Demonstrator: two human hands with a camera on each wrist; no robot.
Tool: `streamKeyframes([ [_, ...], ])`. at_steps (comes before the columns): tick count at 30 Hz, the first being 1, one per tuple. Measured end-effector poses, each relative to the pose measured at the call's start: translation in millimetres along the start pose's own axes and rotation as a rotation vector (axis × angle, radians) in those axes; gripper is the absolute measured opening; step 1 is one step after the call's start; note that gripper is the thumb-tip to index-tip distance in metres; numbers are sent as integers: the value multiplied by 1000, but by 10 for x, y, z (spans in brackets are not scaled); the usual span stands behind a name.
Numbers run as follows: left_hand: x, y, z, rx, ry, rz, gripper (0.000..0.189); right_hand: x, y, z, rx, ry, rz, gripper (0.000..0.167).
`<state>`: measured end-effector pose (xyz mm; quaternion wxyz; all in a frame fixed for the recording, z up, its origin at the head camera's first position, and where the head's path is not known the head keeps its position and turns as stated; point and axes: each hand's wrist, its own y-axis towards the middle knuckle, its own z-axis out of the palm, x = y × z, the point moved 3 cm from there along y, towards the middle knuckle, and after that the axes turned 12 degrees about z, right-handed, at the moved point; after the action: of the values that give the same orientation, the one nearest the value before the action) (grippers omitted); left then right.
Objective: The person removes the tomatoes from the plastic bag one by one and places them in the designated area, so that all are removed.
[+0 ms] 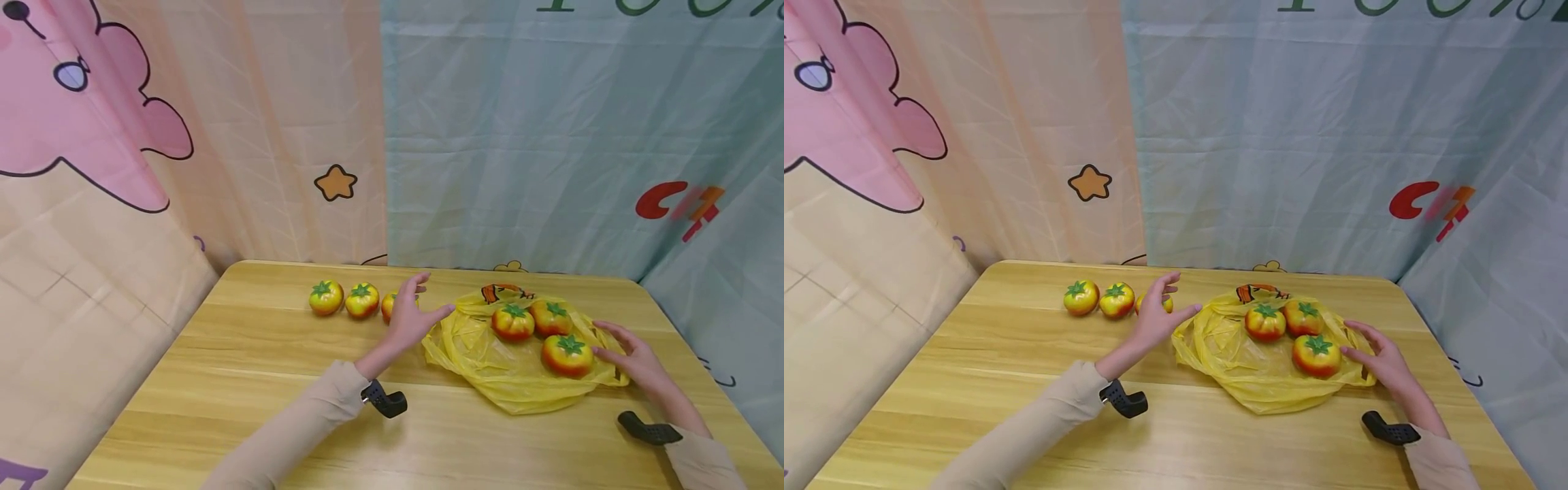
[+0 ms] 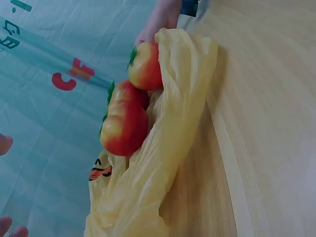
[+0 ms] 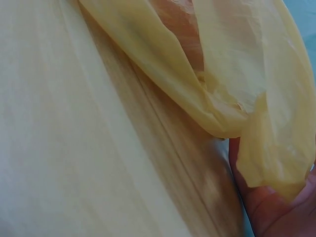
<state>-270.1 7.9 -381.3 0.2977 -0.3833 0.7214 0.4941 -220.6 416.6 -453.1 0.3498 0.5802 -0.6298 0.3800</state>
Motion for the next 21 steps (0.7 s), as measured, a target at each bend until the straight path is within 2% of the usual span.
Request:
streamKeyframes([
  [6, -28, 82, 192, 57, -19, 6, 70, -17, -13, 14, -2, 6, 6, 56],
  [10, -25, 124, 305, 98, -30, -14, 71, -17, -5, 8, -1, 10, 7, 56],
  [16, -23, 178, 495, 154, -91, -37, 72, -18, 6, -8, 4, 4, 24, 58],
  [21, -39, 215, 641, 174, -141, -43, 69, -3, 6, -10, 0, -1, 34, 59],
])
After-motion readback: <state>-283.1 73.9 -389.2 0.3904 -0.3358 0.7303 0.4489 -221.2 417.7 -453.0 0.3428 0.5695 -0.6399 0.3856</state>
